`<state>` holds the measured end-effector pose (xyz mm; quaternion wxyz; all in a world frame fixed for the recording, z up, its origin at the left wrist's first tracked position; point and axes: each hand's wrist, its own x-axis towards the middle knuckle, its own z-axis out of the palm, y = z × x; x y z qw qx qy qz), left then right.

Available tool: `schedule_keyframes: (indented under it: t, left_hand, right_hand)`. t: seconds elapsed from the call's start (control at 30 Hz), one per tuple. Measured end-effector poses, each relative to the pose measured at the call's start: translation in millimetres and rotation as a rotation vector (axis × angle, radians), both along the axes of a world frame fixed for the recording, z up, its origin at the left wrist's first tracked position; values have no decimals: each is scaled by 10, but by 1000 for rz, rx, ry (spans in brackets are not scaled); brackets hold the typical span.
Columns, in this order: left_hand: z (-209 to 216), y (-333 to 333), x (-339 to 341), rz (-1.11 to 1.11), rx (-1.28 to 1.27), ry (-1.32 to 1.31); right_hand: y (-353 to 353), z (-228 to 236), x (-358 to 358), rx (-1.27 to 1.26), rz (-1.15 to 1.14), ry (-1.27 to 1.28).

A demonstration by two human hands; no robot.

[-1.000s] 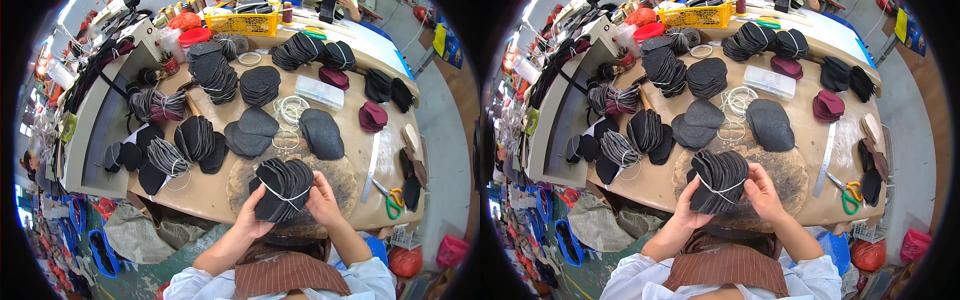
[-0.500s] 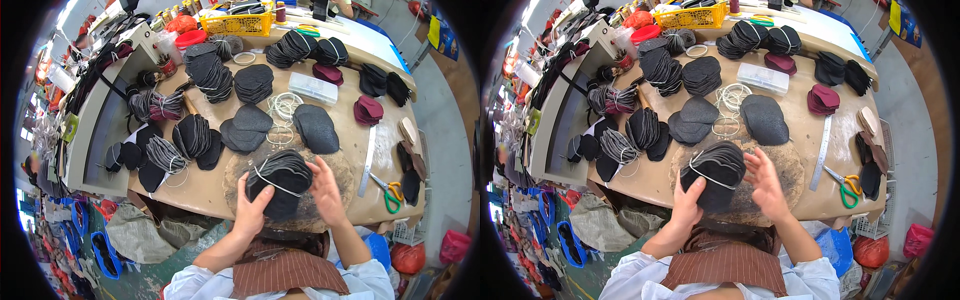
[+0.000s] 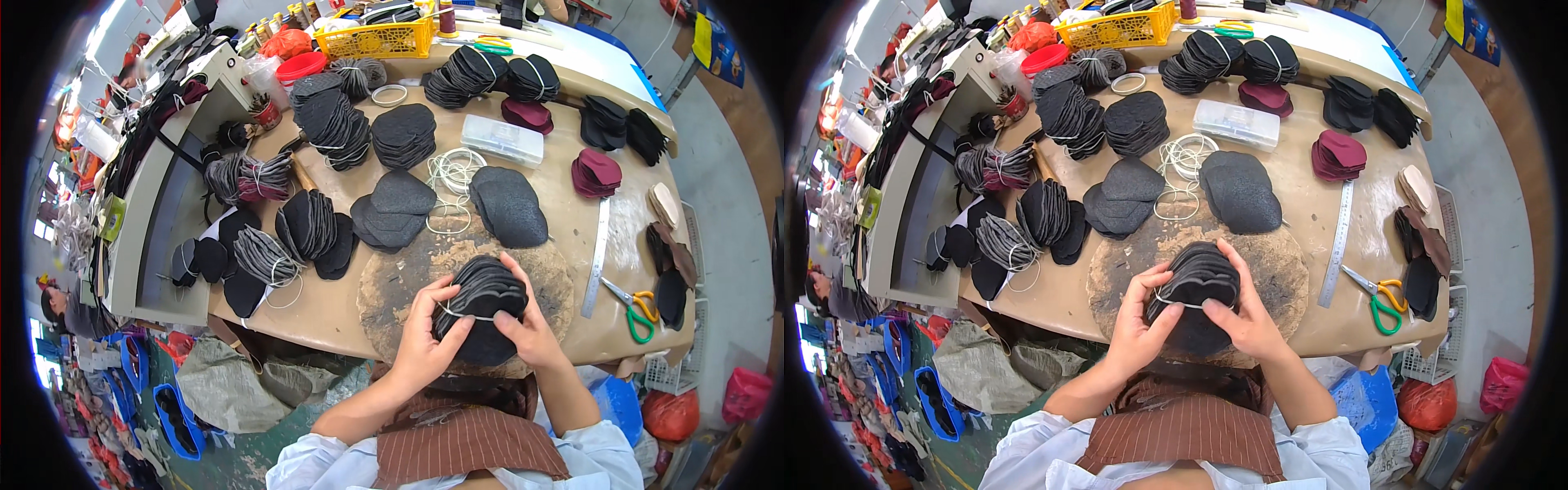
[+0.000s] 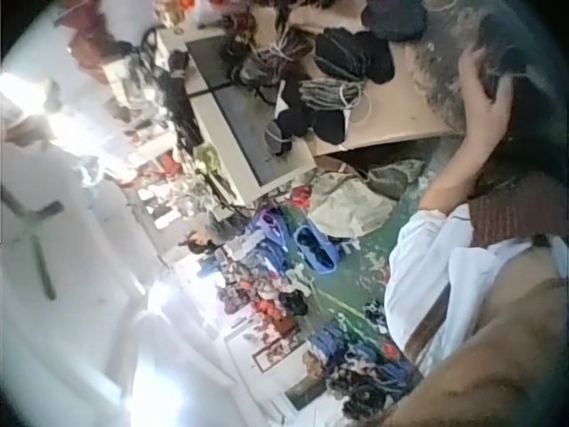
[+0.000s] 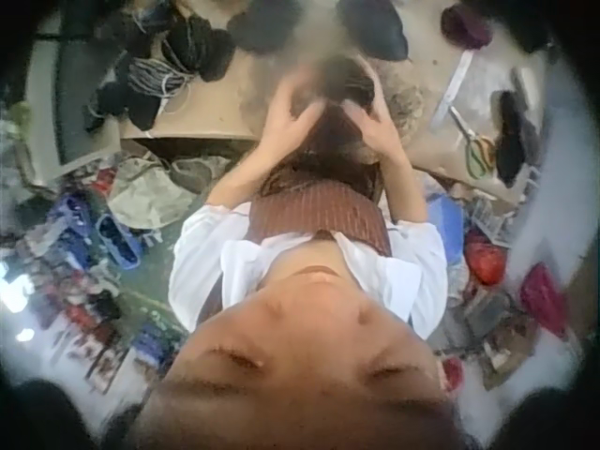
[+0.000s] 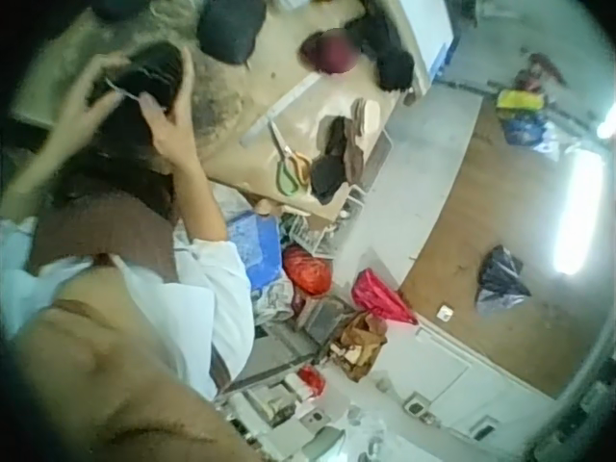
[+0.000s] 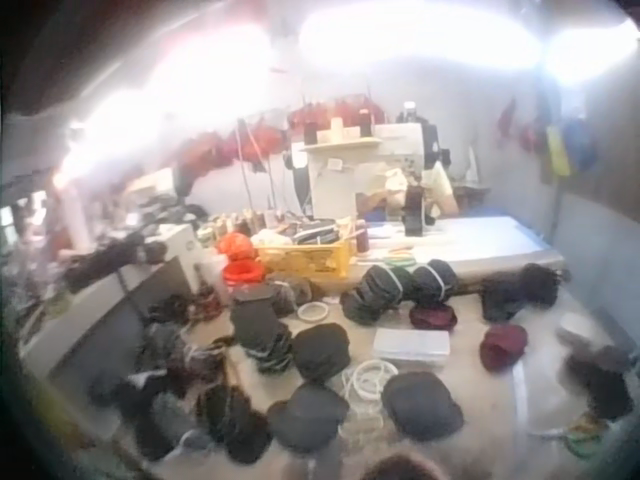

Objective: The person picks up black, textured fabric pieces from a table and stacks them into a neat pile. The person then gathers the stack and secures it with a white rubber band. The person repeats this process with another set of fabric pieces.

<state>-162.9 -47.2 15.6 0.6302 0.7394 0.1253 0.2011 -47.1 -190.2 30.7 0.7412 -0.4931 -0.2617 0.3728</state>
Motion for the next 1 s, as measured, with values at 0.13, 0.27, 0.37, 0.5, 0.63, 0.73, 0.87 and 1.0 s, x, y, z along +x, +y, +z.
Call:
schedule_keyframes:
  t: [0.13, 0.27, 0.37, 0.5, 0.63, 0.73, 0.87, 1.0]
  left_hand:
    - [13, -58, -1, -35, -272, 164]
    - [-8, -102, 57, -103, -655, 123]
    - [-206, -45, 77, -207, -954, 211]
    - [-254, 423, 125, -179, -939, 30]
    - [268, 1006, 753, 193, -166, -32]
    - [258, 1808, 1364, 500, -97, 168]
    - [312, 2344, 1907, 381, -468, 503]
    - [-6, 2535, 2175, 236, -595, 647]
  right_hand:
    - [-93, -9, 25, -72, 57, -98]
    - [-165, 2, 67, -87, 112, -91]
    - [-243, -109, 98, -113, 119, -30]
    - [-602, -123, 308, -49, 50, 37]
    - [-783, 115, 847, -107, -440, -89]
    - [-991, 58, 1492, 30, -446, 152]
    - [-950, -59, 1814, -406, -918, -387]
    - [-964, -46, 1447, -396, -920, -502]
